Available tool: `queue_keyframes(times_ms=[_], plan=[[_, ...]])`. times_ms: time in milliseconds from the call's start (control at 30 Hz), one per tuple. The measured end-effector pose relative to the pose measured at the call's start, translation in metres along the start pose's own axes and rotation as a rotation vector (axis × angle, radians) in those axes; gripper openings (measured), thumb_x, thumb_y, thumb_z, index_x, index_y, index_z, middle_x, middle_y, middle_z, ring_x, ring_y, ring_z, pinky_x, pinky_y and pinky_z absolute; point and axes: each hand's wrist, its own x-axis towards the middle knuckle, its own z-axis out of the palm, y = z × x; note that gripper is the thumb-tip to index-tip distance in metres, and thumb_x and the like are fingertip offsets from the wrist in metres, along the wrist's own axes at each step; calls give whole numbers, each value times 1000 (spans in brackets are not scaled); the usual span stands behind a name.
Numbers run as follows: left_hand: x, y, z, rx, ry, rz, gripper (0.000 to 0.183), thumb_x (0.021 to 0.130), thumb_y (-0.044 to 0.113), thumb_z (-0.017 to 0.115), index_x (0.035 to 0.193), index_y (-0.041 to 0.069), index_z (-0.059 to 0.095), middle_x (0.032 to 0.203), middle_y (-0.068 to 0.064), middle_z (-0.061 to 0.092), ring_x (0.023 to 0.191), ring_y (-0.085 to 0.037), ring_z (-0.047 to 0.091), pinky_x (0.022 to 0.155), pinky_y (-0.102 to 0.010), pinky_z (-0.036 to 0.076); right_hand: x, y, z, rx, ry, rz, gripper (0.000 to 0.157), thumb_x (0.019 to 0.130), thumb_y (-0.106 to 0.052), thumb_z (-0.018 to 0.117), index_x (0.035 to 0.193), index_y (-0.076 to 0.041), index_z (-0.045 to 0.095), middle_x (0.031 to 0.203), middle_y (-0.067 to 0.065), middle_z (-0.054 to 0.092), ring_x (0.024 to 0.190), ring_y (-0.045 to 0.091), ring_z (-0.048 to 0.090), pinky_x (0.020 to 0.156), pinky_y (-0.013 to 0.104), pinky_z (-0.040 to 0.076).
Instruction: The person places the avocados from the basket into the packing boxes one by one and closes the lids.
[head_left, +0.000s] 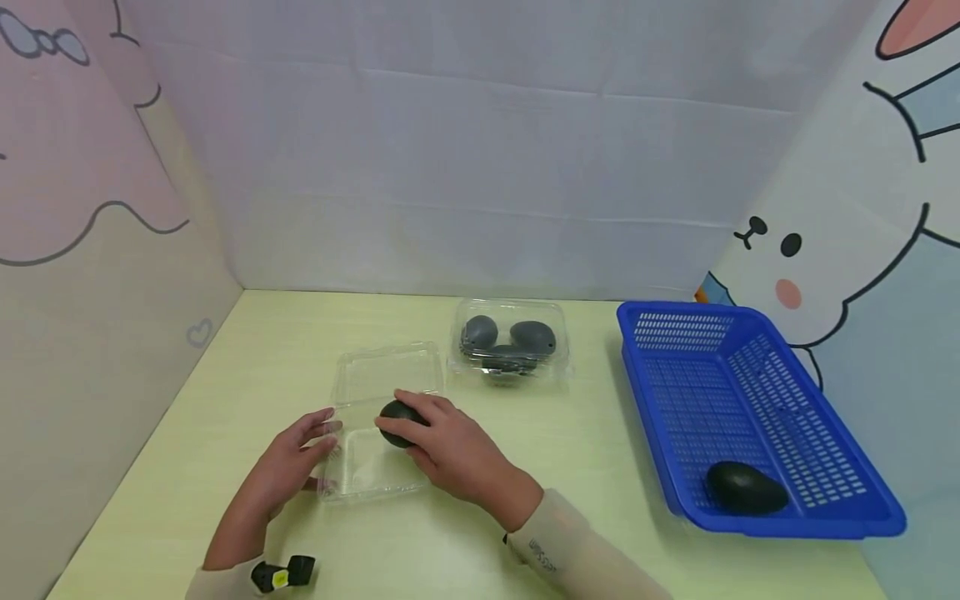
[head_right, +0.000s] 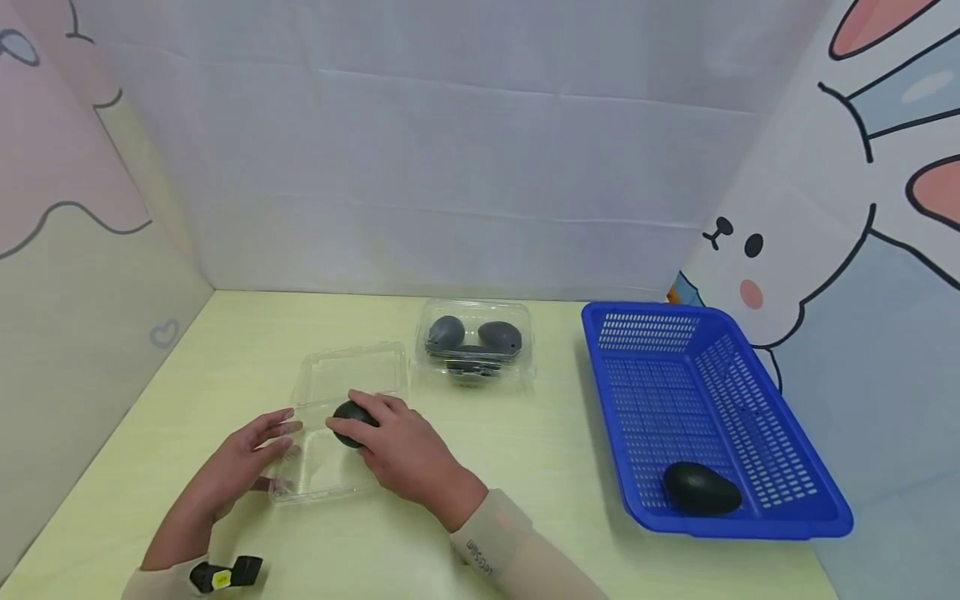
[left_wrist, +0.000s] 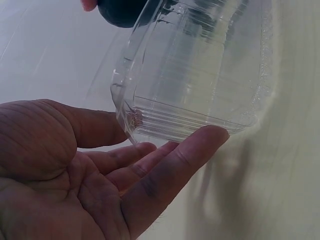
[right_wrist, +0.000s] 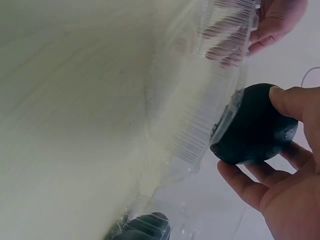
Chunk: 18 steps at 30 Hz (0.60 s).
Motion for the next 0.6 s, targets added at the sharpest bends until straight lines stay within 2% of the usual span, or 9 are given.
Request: queue_keyframes(times_ms=[333, 600], plan=[[0, 0, 1, 8, -1, 4, 57, 109, 8, 51, 160, -1, 27, 154, -34, 37, 137, -53, 42, 72, -43, 61, 8, 4, 17, -61, -98, 16, 49, 102, -19, 68, 147, -33, 59, 157, 4, 46, 136, 27, 51, 104, 41, 49], [2, -1, 2, 1, -11, 2, 58, 109, 10, 51, 160, 1, 27, 155, -33, 36, 139, -53, 40, 72, -42, 61, 12, 6, 26, -81, -195, 46, 54, 98, -19, 73, 148, -34, 58, 156, 5, 47, 132, 29, 53, 107, 38, 46]])
